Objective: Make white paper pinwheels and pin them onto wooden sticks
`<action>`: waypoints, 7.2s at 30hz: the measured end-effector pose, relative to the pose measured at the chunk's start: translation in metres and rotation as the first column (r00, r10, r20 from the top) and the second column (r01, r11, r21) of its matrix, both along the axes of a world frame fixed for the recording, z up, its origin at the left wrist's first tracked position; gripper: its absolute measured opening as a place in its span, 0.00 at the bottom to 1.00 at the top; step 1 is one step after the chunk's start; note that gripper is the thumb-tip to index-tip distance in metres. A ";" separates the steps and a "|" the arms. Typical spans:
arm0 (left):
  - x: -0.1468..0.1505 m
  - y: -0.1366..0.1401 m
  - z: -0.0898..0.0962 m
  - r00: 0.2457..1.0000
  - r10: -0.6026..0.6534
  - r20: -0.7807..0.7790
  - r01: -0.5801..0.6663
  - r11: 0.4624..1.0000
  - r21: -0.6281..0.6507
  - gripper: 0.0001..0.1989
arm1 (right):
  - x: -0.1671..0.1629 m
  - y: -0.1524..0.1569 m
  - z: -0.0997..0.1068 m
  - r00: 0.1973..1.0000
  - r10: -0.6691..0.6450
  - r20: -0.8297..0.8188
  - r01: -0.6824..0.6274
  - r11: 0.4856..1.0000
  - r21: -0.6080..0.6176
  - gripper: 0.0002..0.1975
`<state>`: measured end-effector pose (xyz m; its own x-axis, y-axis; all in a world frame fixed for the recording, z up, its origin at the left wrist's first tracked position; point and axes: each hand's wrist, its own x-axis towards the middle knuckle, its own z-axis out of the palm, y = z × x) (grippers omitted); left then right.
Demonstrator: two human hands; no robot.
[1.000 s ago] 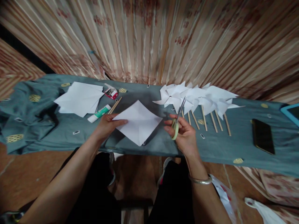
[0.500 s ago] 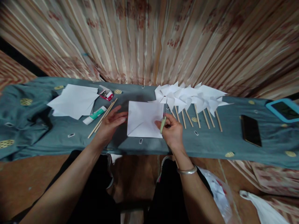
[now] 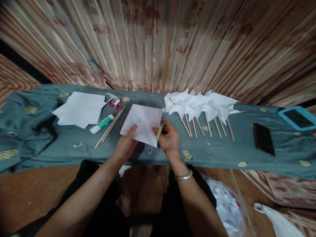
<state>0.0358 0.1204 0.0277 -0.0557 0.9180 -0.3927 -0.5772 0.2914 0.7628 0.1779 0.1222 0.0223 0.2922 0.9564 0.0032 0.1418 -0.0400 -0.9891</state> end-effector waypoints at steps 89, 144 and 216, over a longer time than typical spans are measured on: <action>-0.048 0.021 0.017 0.943 0.302 -0.142 -0.300 0.953 0.035 0.18 | 0.002 -0.029 0.011 0.724 0.686 -0.076 -0.648 0.639 -0.414 0.28; -0.047 0.017 0.016 0.959 0.264 -0.106 -0.258 0.964 0.061 0.17 | -0.008 -0.027 0.006 0.821 0.489 -0.294 -0.570 0.673 -0.471 0.28; -0.050 0.016 0.005 0.973 0.218 -0.082 -0.211 0.974 0.081 0.13 | -0.006 -0.024 0.011 0.764 0.569 -0.305 -0.640 0.604 -0.475 0.26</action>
